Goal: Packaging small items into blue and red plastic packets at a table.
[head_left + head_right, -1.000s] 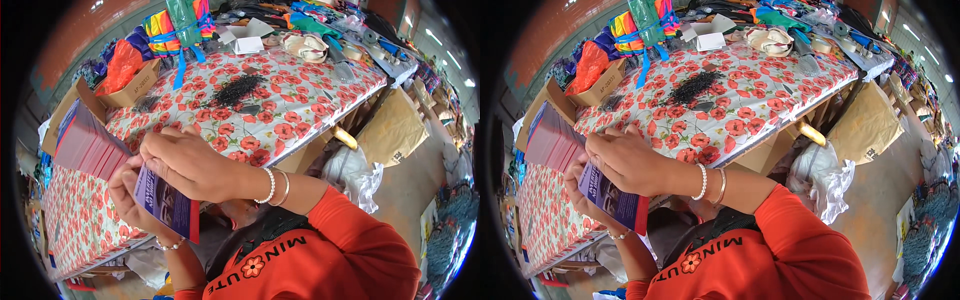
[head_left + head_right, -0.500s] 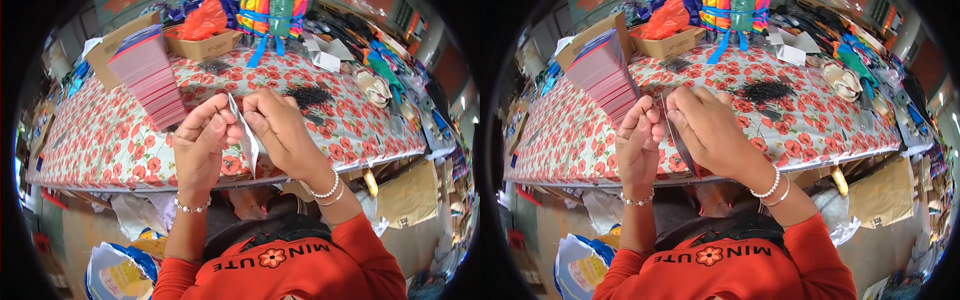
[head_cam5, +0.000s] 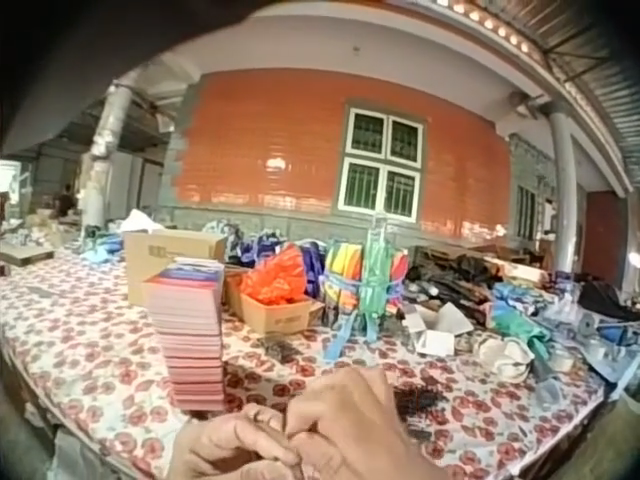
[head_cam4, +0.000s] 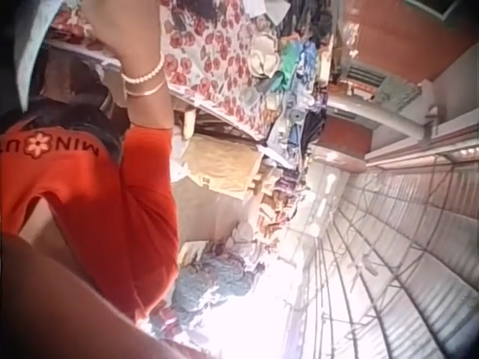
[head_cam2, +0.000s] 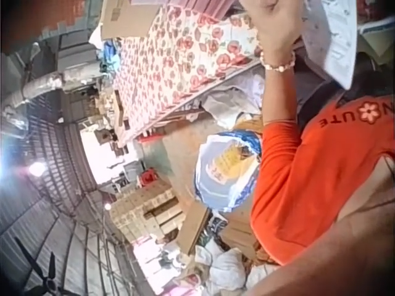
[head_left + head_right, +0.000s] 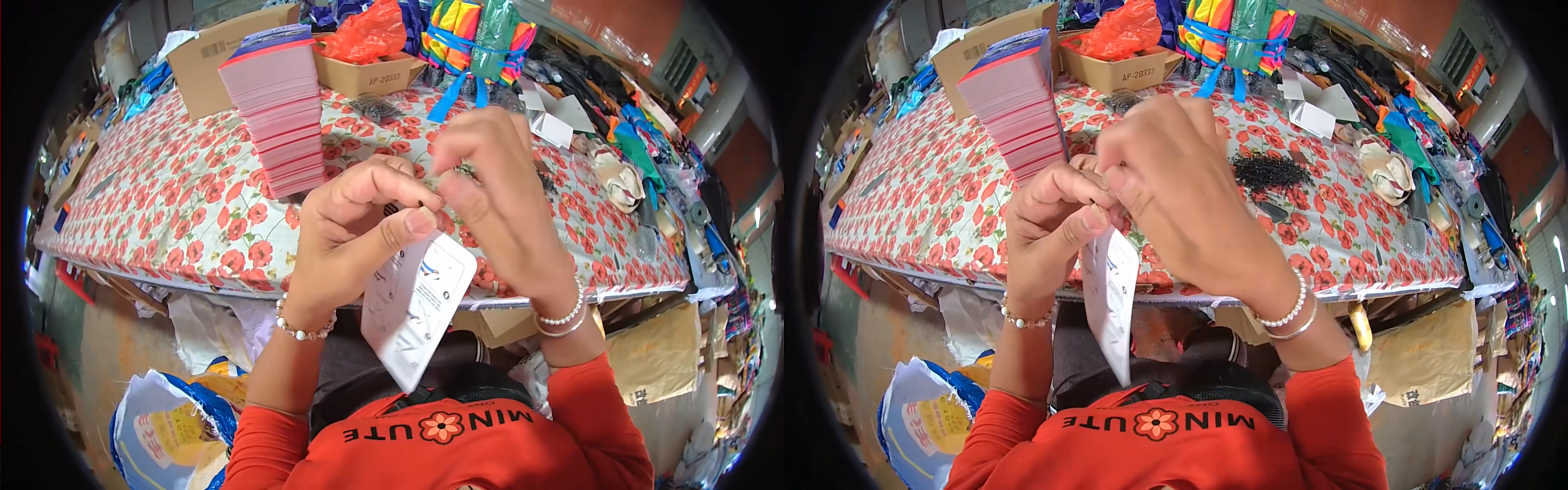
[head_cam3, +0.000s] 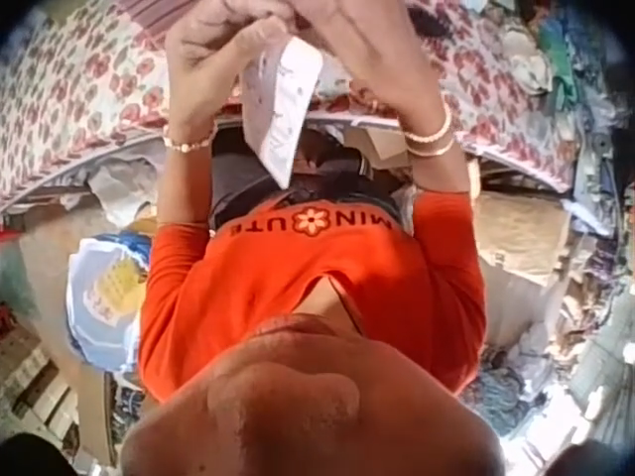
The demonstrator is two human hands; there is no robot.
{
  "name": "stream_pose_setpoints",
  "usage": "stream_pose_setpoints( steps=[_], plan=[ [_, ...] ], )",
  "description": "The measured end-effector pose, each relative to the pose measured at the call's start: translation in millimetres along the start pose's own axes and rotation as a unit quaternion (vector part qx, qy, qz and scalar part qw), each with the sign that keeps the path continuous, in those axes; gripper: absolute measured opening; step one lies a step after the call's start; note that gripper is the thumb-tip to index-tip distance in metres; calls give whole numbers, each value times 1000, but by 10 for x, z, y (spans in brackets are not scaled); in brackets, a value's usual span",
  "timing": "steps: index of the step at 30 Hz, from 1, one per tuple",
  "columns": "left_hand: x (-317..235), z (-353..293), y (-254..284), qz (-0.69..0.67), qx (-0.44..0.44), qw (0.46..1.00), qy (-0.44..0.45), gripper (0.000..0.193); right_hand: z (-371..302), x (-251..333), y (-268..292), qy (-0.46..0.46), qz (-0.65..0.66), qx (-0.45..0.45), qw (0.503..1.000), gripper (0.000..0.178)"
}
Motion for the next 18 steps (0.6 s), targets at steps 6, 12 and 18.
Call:
stream_pose_setpoints(
  steps=[6, 12, 18],
  plan=[
    [-1, -19, 5, 11, -23, 1000, -13, 6, -122, -406, -302, -122, 450, -24, 884, 22],
    [68, -74, 21, -79, -19, 996, 38, 9, -81, -392, -472, -114, 577, 10, 809, 20],
    [104, -120, 46, -101, -17, 994, 48, 10, -73, -359, -515, -111, 601, 33, 791, 18]
  ],
)
Point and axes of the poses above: each hand's wrist, its own z-axis towards the middle knuckle, its own y-axis out of the back of the hand, x = y × z, the point moved 8 cm from there along z, towards the middle knuckle, and after that the axes turned 9 degrees about x, right-handed, at the moved point
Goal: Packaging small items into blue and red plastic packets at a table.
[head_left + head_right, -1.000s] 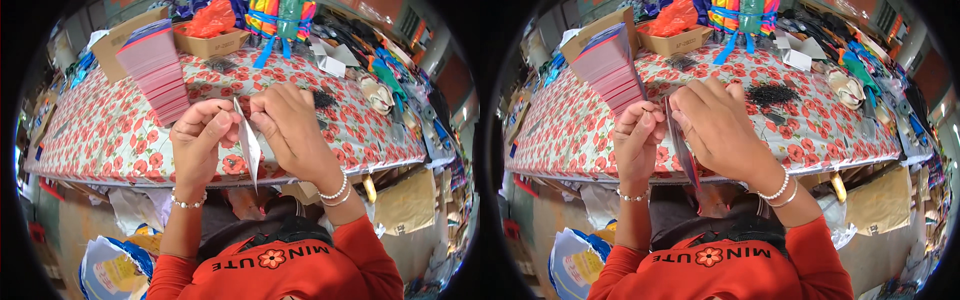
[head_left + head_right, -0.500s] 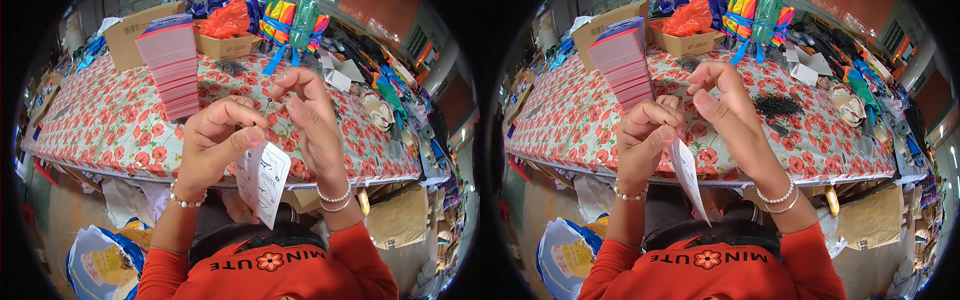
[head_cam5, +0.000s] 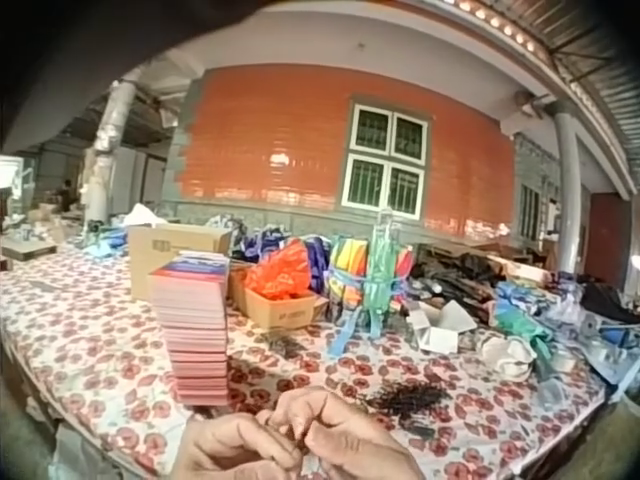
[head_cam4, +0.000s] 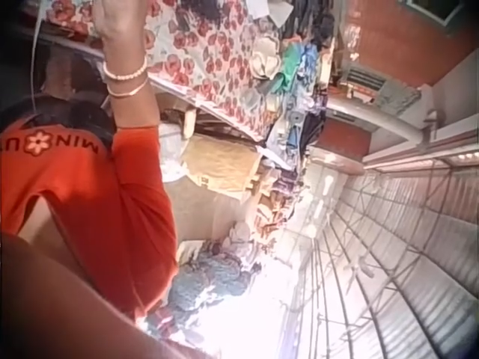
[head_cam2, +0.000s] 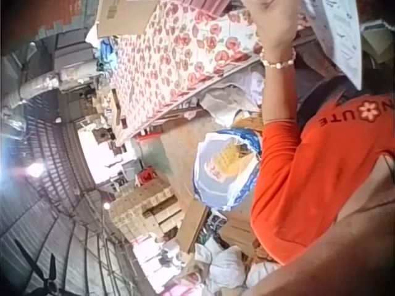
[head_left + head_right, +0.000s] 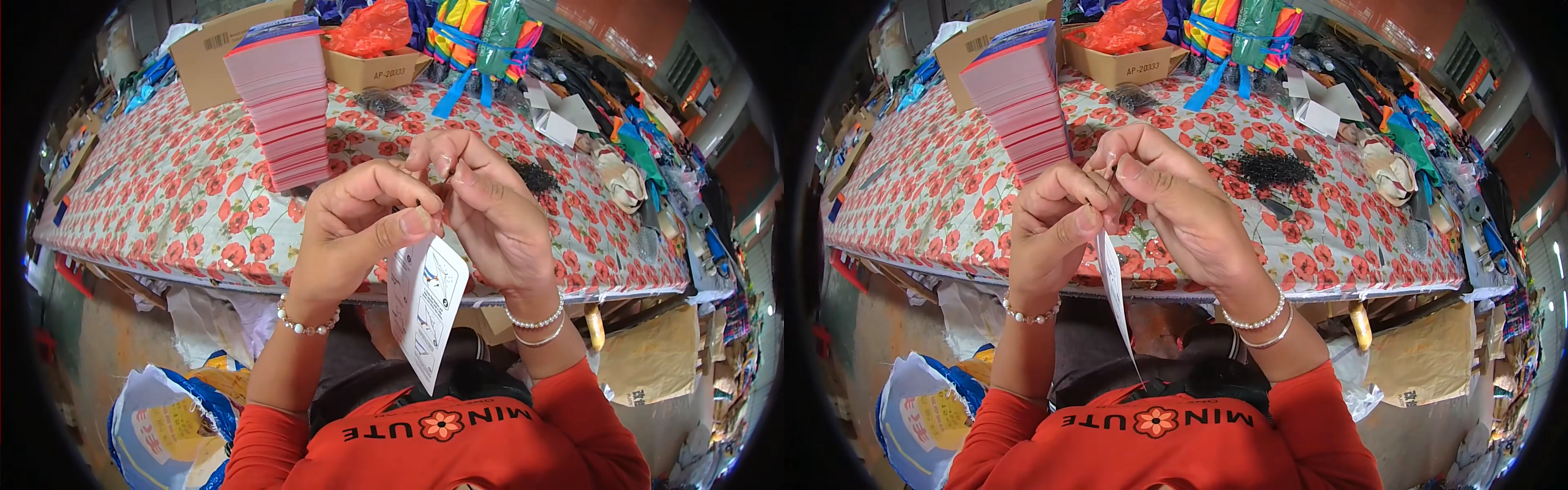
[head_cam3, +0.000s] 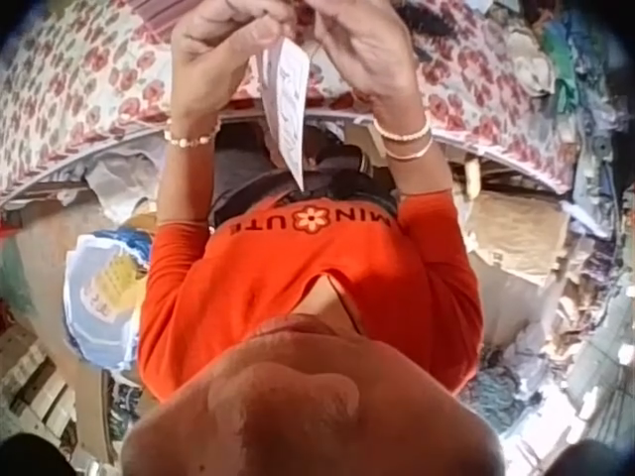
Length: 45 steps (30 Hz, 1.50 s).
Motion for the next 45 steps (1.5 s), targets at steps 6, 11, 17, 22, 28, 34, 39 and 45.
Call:
stream_pose_setpoints(
  steps=[6, 11, 17, 22, 28, 34, 39, 45],
  plan=[
    [-304, -27, 0, 273, -107, 953, -72, 13, -63, 71, 77, 47, -218, -53, 973, 17],
    [-606, -137, -344, 669, -131, 709, -181, 14, -143, 181, -19, 116, -425, -62, 895, 19],
    [-546, -174, -293, 479, -120, 857, -145, 15, -181, -129, -73, 38, -91, -66, 993, 16],
    [-407, -116, -140, 410, -41, 908, -81, 21, -240, -12, -54, 89, -232, -76, 966, 16],
    [-352, -125, -187, 289, -81, 953, -35, 42, -291, 85, -82, 163, -434, -49, 885, 11],
    [-358, -127, -168, 247, -95, 964, 6, 62, -302, 126, -152, 183, -507, -47, 841, 10],
    [-374, -134, -177, 242, -109, 964, -4, 64, -311, 132, -185, 193, -526, -42, 827, 11],
    [-388, -86, -194, 226, -95, 969, -10, 60, -315, 176, -235, 183, -581, -14, 793, 11]
  ],
)
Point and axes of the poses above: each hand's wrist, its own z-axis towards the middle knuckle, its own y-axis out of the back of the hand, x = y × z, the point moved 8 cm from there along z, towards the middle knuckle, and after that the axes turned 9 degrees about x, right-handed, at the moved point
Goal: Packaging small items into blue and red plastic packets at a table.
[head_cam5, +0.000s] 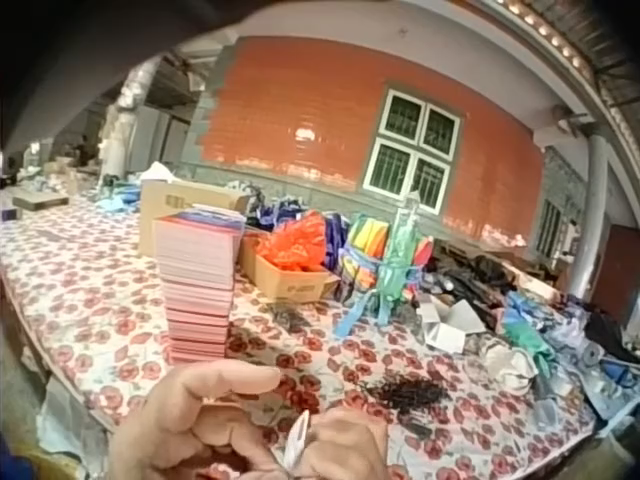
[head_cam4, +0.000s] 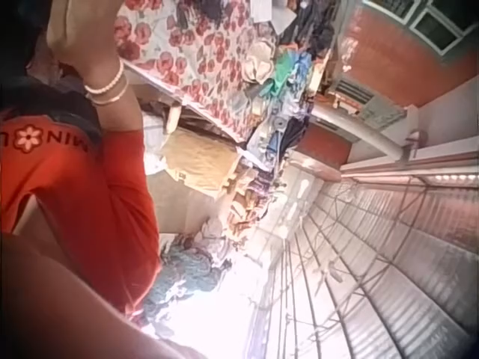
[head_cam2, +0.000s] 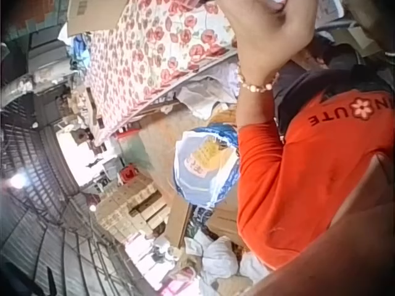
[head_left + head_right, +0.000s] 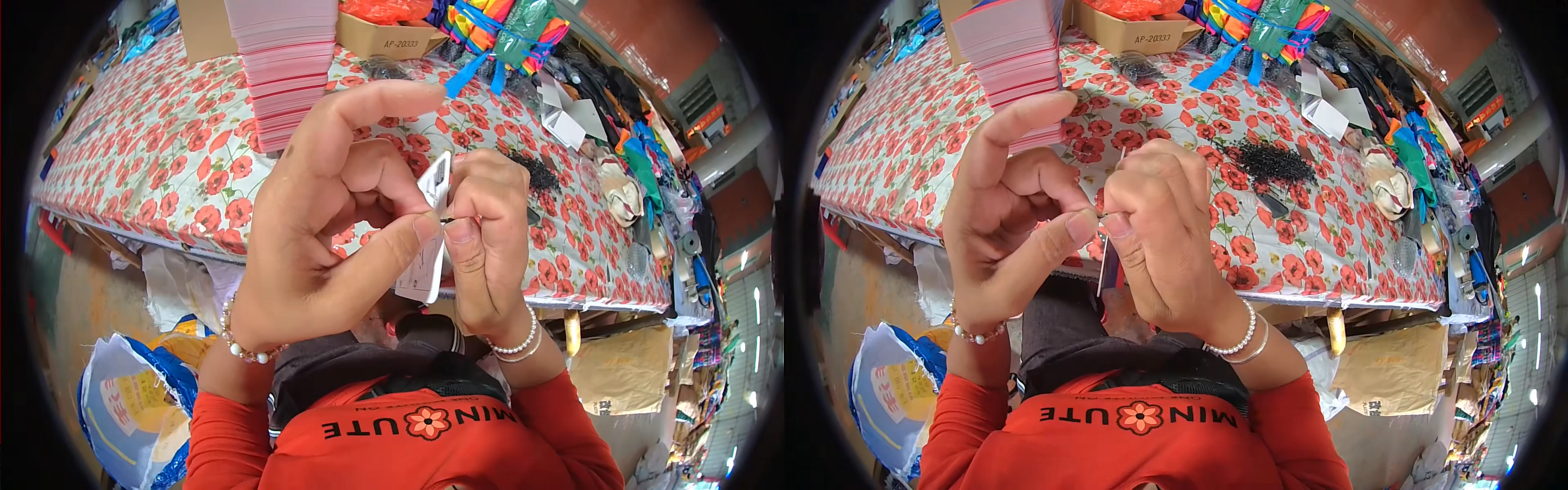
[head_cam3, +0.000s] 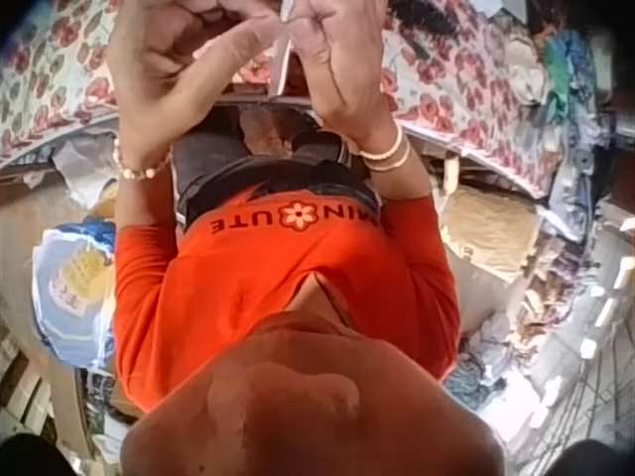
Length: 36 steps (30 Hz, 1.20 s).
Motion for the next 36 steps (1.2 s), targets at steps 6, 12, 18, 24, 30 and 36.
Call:
stream_pose_setpoints(
  steps=[6, 12, 18, 24, 30, 36],
  plan=[
    [219, 40, 19, -48, 48, 994, 88, 52, -3, -100, -91, -21, 56, 63, 996, 13],
    [578, -58, 134, -228, 12, 960, 164, 43, -12, -359, -301, -111, 244, 83, 960, 19],
    [-19, -608, 635, -173, -76, 972, 139, 31, 275, -285, -634, -104, 361, 102, 921, 37],
    [-1429, -2211, 1494, 210, -232, 919, 242, 18, 491, -323, -530, -92, 309, 127, 938, 22],
    [-2339, -3949, 1986, 356, -464, 695, 419, 15, 483, -616, -910, -143, 339, 269, 890, 20],
    [-1691, -5178, 2753, 238, -503, 631, 541, 25, 406, -787, -1085, -151, 270, 319, 896, 18]
  ],
)
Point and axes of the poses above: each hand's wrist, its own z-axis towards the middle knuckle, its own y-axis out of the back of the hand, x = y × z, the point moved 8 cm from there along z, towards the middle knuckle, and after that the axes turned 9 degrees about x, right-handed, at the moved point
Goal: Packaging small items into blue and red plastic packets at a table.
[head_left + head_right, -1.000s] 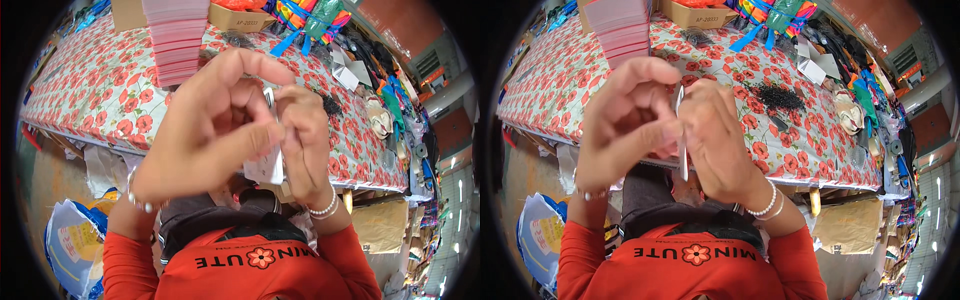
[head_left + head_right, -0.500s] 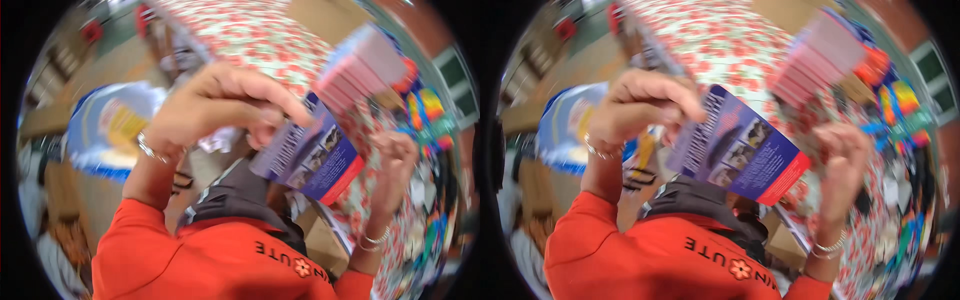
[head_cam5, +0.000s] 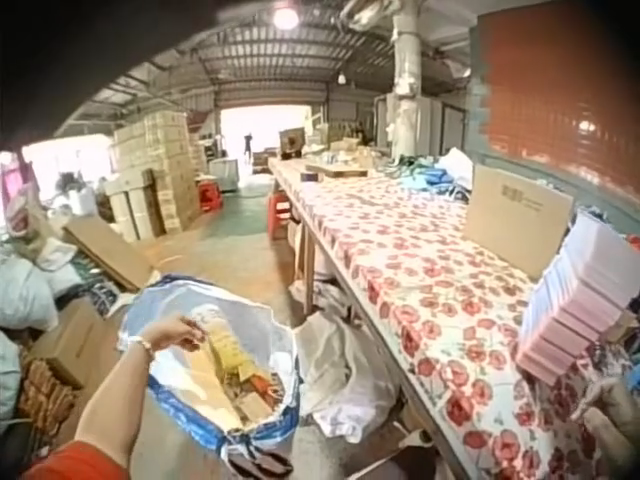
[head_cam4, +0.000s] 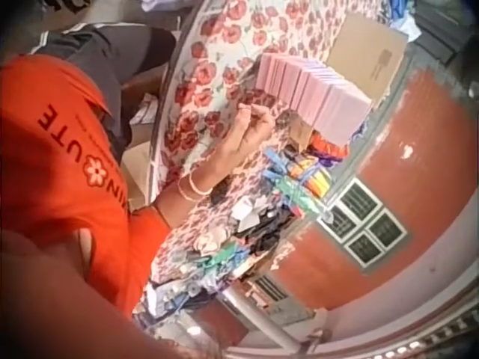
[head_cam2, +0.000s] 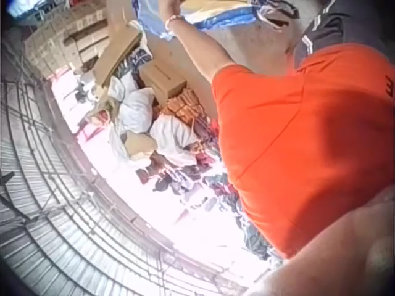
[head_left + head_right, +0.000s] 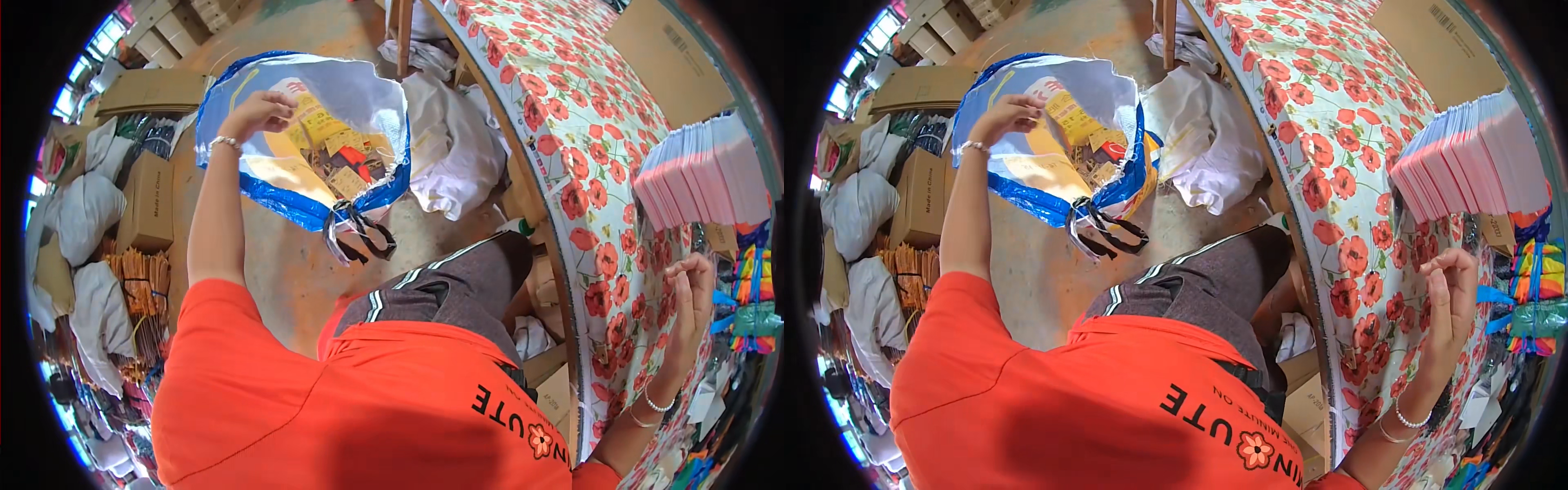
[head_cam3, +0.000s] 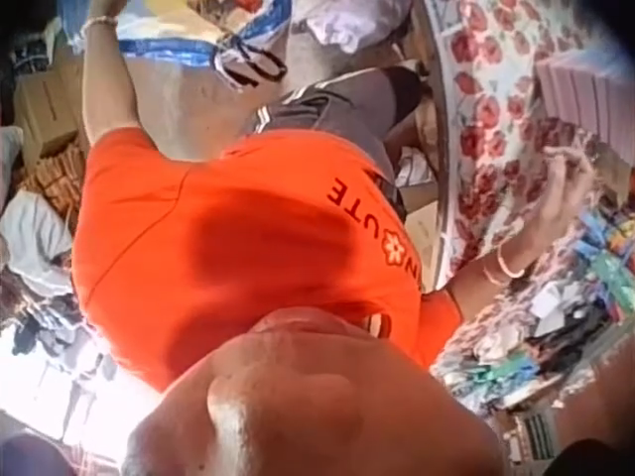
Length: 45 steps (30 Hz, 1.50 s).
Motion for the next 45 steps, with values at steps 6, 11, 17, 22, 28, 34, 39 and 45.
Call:
stream_pose_setpoints(
  steps=[6, 11, 17, 22, 28, 34, 39, 45],
  plan=[
    [-143, 331, -20, 213, -89, 970, 72, 30, -534, -475, 679, -86, -254, -103, 958, 24],
    [-1318, -192, -613, 152, -48, 969, -188, 28, -1345, -1489, 1576, -114, -500, -120, 850, 53],
    [-2722, -1115, -2346, 86, 204, 891, -396, 24, -1634, -1927, 1606, -178, -413, -172, 876, 12],
    [-3416, -1672, -4299, 232, 407, 694, -546, 18, -2021, -1658, 1731, -179, -377, -249, 874, 9],
    [-3811, -1621, -6010, 248, 437, 594, -628, 6, -2043, -1497, 1703, -200, -396, -258, 858, 9],
    [-4079, -1195, -7282, 304, 336, 627, -634, 17, -1940, -1504, 1584, -230, -374, -257, 861, 14],
    [-4046, -1160, -7719, 411, 348, 557, -632, 19, -1826, -1410, 1489, -216, -387, -262, 857, 19],
    [-4067, -1169, -7587, 406, 382, 594, -580, 21, -1774, -1548, 1481, -265, -375, -221, 860, 19]
  ],
)
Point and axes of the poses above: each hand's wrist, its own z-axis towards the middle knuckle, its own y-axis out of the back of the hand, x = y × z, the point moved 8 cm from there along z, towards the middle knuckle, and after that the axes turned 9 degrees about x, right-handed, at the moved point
